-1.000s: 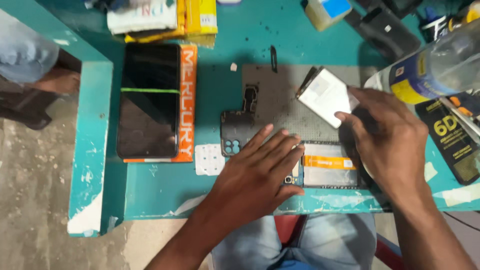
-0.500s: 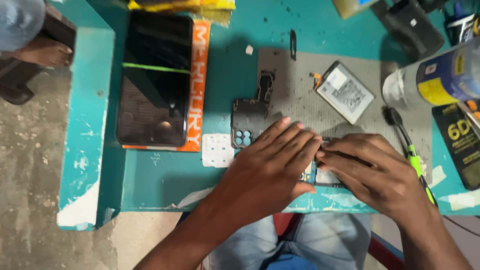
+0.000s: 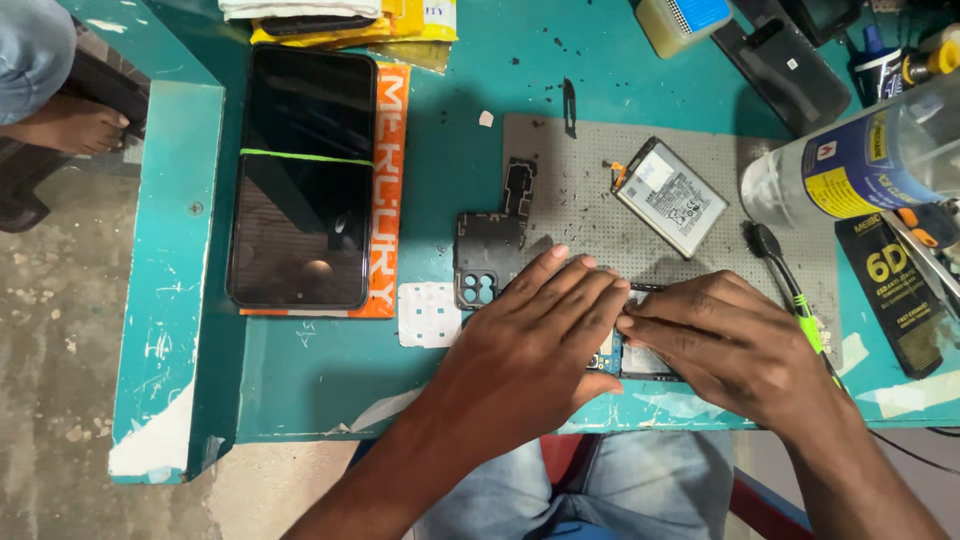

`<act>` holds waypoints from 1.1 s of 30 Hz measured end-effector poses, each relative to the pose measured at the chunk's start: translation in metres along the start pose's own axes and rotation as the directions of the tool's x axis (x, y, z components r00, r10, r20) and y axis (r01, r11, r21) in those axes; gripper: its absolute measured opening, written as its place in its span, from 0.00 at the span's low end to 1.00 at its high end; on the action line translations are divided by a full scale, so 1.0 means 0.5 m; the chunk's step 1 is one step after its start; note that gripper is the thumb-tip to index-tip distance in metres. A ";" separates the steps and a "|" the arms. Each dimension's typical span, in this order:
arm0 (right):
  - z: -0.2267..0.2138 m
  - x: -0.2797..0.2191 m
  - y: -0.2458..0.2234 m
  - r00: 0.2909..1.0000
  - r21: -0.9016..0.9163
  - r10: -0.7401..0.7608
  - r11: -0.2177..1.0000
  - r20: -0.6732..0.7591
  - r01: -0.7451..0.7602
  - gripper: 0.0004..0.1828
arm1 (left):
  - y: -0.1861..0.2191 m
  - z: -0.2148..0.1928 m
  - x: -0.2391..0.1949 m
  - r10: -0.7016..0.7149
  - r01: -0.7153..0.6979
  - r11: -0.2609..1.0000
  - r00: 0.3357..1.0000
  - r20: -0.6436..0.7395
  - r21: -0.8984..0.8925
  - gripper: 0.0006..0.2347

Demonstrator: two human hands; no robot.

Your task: The person cleans the internal components of a disassembled mobile phone using a spray bottle and a toothbrush. They remove the battery, clean the area, and then reinsert the battery.

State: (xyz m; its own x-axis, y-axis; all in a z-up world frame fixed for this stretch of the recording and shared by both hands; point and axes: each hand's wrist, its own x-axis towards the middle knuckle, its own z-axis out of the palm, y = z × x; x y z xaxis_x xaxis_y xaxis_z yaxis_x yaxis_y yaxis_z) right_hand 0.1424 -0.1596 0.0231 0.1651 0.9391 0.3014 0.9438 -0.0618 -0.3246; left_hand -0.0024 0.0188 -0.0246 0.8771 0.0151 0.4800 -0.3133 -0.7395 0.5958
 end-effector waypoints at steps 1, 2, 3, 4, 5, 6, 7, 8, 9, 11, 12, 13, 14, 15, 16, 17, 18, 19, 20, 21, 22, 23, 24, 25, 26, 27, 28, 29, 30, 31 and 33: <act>0.001 0.000 -0.001 1.000 0.002 -0.002 1.000 -0.006 0.003 0.15 | 0.001 0.000 -0.001 -0.005 0.005 1.000 1.000 0.002 -0.002 0.35; 0.001 0.003 0.000 1.000 0.000 -0.009 1.000 -0.005 0.009 0.15 | 0.001 0.000 0.000 -0.008 0.008 1.000 1.000 0.003 -0.003 0.35; 0.001 0.006 0.001 1.000 -0.003 -0.016 1.000 -0.003 0.016 0.14 | 0.001 0.000 0.001 -0.012 0.012 1.000 1.000 0.003 -0.003 0.35; 0.001 0.006 0.000 1.000 -0.005 -0.019 1.000 0.001 0.019 0.14 | 0.000 0.001 0.000 -0.007 0.007 1.000 1.000 0.003 -0.004 0.35; 0.000 0.007 0.000 1.000 -0.002 -0.020 1.000 0.001 0.020 0.14 | -0.002 0.001 -0.001 -0.003 0.003 1.000 1.000 0.002 -0.005 0.35; -0.001 0.008 0.000 1.000 0.003 -0.021 1.000 0.002 0.021 0.15 | -0.001 0.002 -0.002 -0.001 0.001 1.000 1.000 0.001 -0.007 0.35; -0.003 0.009 -0.001 1.000 0.007 -0.023 1.000 0.003 0.023 0.15 | 0.000 0.003 -0.003 -0.002 0.003 1.000 1.000 0.008 -0.008 0.35; -0.005 0.012 -0.001 1.000 0.001 -0.022 1.000 0.017 0.022 0.15 | -0.001 0.003 -0.002 -0.001 0.001 1.000 1.000 0.012 -0.004 0.35; -0.008 0.016 0.000 0.999 -0.005 -0.020 1.000 0.030 0.020 0.15 | -0.002 0.002 0.000 0.001 -0.001 1.000 1.000 0.017 0.000 0.35; -0.013 0.017 -0.001 0.998 -0.009 -0.021 1.000 0.062 0.021 0.16 | -0.002 0.003 -0.001 -0.003 0.003 1.000 1.000 0.016 -0.006 0.35; -0.016 0.019 0.000 0.997 -0.008 -0.026 1.000 0.075 0.027 0.16 | -0.003 0.003 -0.002 -0.004 0.004 1.000 1.000 0.016 -0.009 0.35; -0.018 0.020 0.000 0.995 -0.007 -0.032 0.999 0.089 0.033 0.17 | -0.002 0.003 -0.002 -0.006 0.006 1.000 1.000 0.020 -0.007 0.35; -0.020 0.023 0.001 0.995 -0.008 -0.043 0.999 0.090 0.044 0.17 | -0.002 0.002 0.000 -0.004 0.004 1.000 1.000 0.021 -0.004 0.35; -0.022 0.026 0.001 0.994 -0.009 -0.053 0.998 0.091 0.054 0.17 | -0.002 0.002 0.002 -0.003 0.003 1.000 1.000 0.023 0.000 0.35; -0.023 0.028 0.002 0.994 -0.009 -0.065 0.998 0.093 0.066 0.16 | -0.003 0.003 0.003 -0.002 0.002 1.000 1.000 0.022 -0.001 0.35; -0.025 0.030 0.002 0.990 -0.031 -0.078 0.996 0.114 0.082 0.17 | -0.003 0.003 0.003 -0.002 0.002 1.000 1.000 0.021 -0.001 0.34; -0.027 0.030 0.001 0.987 -0.048 -0.089 0.994 0.136 0.097 0.18 | -0.003 0.004 0.001 -0.005 0.005 1.000 1.000 0.022 -0.003 0.34; -0.028 0.029 0.001 0.982 -0.065 -0.101 0.992 0.159 0.112 0.19 | -0.003 0.005 -0.001 -0.004 0.004 1.000 1.000 0.022 -0.007 0.35; -0.031 0.029 0.001 0.971 -0.082 -0.132 0.985 0.201 0.151 0.22 | -0.004 0.005 -0.001 -0.003 0.003 1.000 1.000 0.020 -0.009 0.35; -0.037 0.027 0.002 0.956 -0.097 -0.162 0.977 0.244 0.190 0.25 | -0.004 0.005 -0.001 -0.001 0.001 1.000 1.000 0.018 -0.012 0.35; -0.041 0.026 0.003 0.940 -0.112 -0.188 0.967 0.286 0.228 0.29 | -0.004 0.004 -0.001 -0.005 0.005 1.000 1.000 0.018 -0.011 0.35; -0.041 0.025 0.004 0.932 -0.109 -0.204 0.963 0.301 0.246 0.29 | -0.003 0.003 -0.001 -0.009 0.009 1.000 1.000 0.019 -0.010 0.35; -0.042 0.025 0.006 0.924 -0.109 -0.220 0.958 0.314 0.265 0.30 | -0.003 0.002 0.001 -0.009 0.009 1.000 1.000 0.018 -0.009 0.35; -0.042 0.024 0.008 0.915 -0.108 -0.234 0.953 0.328 0.283 0.30 | -0.003 0.000 0.003 -0.009 0.010 1.000 1.000 0.018 -0.008 0.35; -0.040 0.023 0.008 0.916 -0.115 -0.246 0.949 0.318 0.295 0.29 | -0.002 -0.001 0.004 -0.012 0.012 1.000 1.000 0.019 -0.008 0.35; -0.038 0.022 0.008 0.916 -0.121 -0.258 0.944 0.308 0.307 0.29 | 0.000 -0.002 0.005 -0.015 0.015 1.000 1.000 0.020 -0.008 0.35; -0.036 0.022 0.008 0.916 -0.129 -0.270 0.939 0.298 0.319 0.28 | 0.000 -0.005 0.008 -0.016 0.016 1.000 0.999 0.031 -0.011 0.35; -0.034 0.022 0.007 0.930 -0.114 -0.254 0.950 0.265 0.292 0.25 | 0.000 -0.007 0.011 -0.017 0.017 1.000 0.999 0.043 -0.015 0.35; -0.032 0.022 0.006 0.943 -0.095 -0.238 0.959 0.234 0.266 0.23 | 0.000 -0.009 0.013 -0.020 0.021 1.000 0.998 0.054 -0.020 0.35; -0.027 0.020 0.005 0.954 -0.075 -0.220 0.968 0.203 0.240 0.21 | -0.001 -0.010 0.013 -0.022 0.023 1.000 0.998 0.063 -0.022 0.34; -0.018 0.013 0.002 0.978 -0.103 -0.151 0.981 0.143 0.166 0.20 | -0.005 -0.009 0.011 -0.030 0.033 0.999 0.996 0.079 -0.032 0.34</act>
State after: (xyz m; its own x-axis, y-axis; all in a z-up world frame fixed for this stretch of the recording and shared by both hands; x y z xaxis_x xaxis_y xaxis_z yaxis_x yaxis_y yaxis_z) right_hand 0.1469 -0.1565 0.0330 -0.0216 0.9762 0.2157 0.9826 0.0606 -0.1757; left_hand 0.0018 0.0238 -0.0207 0.9123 -0.0161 0.4091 -0.2959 -0.7165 0.6317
